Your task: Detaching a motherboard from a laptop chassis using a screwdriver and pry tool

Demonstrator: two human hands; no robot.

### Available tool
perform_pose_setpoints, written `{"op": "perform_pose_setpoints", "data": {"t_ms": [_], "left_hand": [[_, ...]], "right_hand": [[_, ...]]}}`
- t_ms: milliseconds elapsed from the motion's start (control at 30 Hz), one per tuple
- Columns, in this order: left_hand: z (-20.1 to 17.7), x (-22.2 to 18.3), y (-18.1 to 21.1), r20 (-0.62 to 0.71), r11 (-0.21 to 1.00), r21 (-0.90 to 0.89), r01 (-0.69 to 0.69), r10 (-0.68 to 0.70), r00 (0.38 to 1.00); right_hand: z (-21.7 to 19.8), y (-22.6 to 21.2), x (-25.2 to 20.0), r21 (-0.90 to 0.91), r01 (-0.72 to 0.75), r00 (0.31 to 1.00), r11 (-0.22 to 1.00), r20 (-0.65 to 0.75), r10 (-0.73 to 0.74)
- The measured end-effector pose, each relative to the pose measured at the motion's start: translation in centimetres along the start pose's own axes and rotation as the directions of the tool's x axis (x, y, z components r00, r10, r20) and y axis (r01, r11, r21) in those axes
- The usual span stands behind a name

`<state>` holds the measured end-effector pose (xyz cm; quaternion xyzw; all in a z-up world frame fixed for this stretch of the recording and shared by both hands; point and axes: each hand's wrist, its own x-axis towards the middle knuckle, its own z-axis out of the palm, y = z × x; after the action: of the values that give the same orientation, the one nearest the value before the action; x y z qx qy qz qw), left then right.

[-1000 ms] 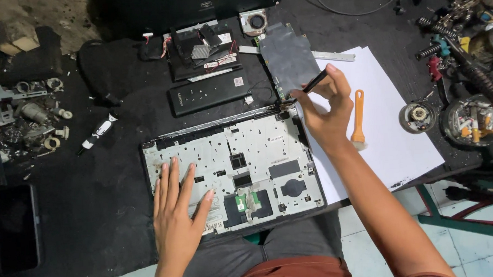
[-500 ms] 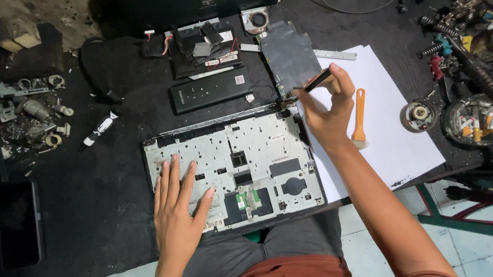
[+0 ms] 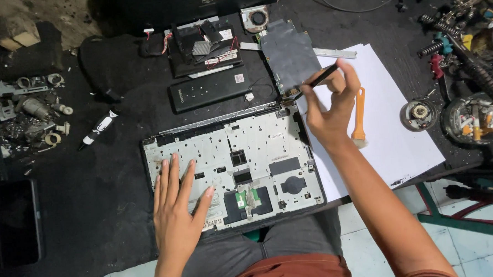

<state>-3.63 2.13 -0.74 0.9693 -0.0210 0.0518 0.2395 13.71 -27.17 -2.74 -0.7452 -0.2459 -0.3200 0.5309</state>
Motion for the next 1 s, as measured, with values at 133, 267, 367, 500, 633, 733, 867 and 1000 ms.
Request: {"op": "perform_pose_setpoints", "data": {"t_ms": [133,267,367,500,633,733,867,1000], "left_hand": [[0.0,0.0,0.0,-0.006,1.0,-0.006,-0.004,0.004,1.0],[0.0,0.0,-0.1,0.008,1.0,-0.002,0.006,-0.006,1.0],[0.0,0.1,-0.1,0.012,1.0,-0.003,-0.005,0.005,1.0],[-1.2,0.3,0.0,0.125,0.998,-0.046,0.031,-0.025,0.992],[-3.4,1.8,1.3,0.126,0.925,-0.323,0.199,-0.166,0.978],[-3.5,3.8,3.5,-0.196,0.945,-0.327,0.002,-0.069,0.978],[-1.0,7.9,6.4,-0.134,0.898,-0.439,0.009,-0.075,0.988],[2.8,12.1,8.7,-0.08,0.89,-0.401,-0.217,0.202,0.976]], "right_hand": [[0.2,-0.5,0.6,-0.013,0.024,1.0,1.0,-0.003,-0.024],[0.0,-0.2,0.4,-0.042,-0.002,1.0,0.999,-0.025,0.001],[-0.1,0.1,0.3,0.098,-0.009,0.999,0.995,0.032,0.005],[-0.3,0.3,-0.2,-0.073,0.018,0.999,0.997,-0.027,-0.02],[-0.4,1.5,-0.2,-0.121,0.031,0.998,0.992,-0.045,-0.036],[-0.4,-0.2,0.3,-0.054,-0.088,0.995,0.995,-0.042,0.086],[-0.5,2.0,0.0,-0.016,0.009,0.999,1.0,-0.041,-0.01],[-0.7,1.8,-0.2,-0.02,-0.072,0.995,0.997,-0.066,0.071]]}}
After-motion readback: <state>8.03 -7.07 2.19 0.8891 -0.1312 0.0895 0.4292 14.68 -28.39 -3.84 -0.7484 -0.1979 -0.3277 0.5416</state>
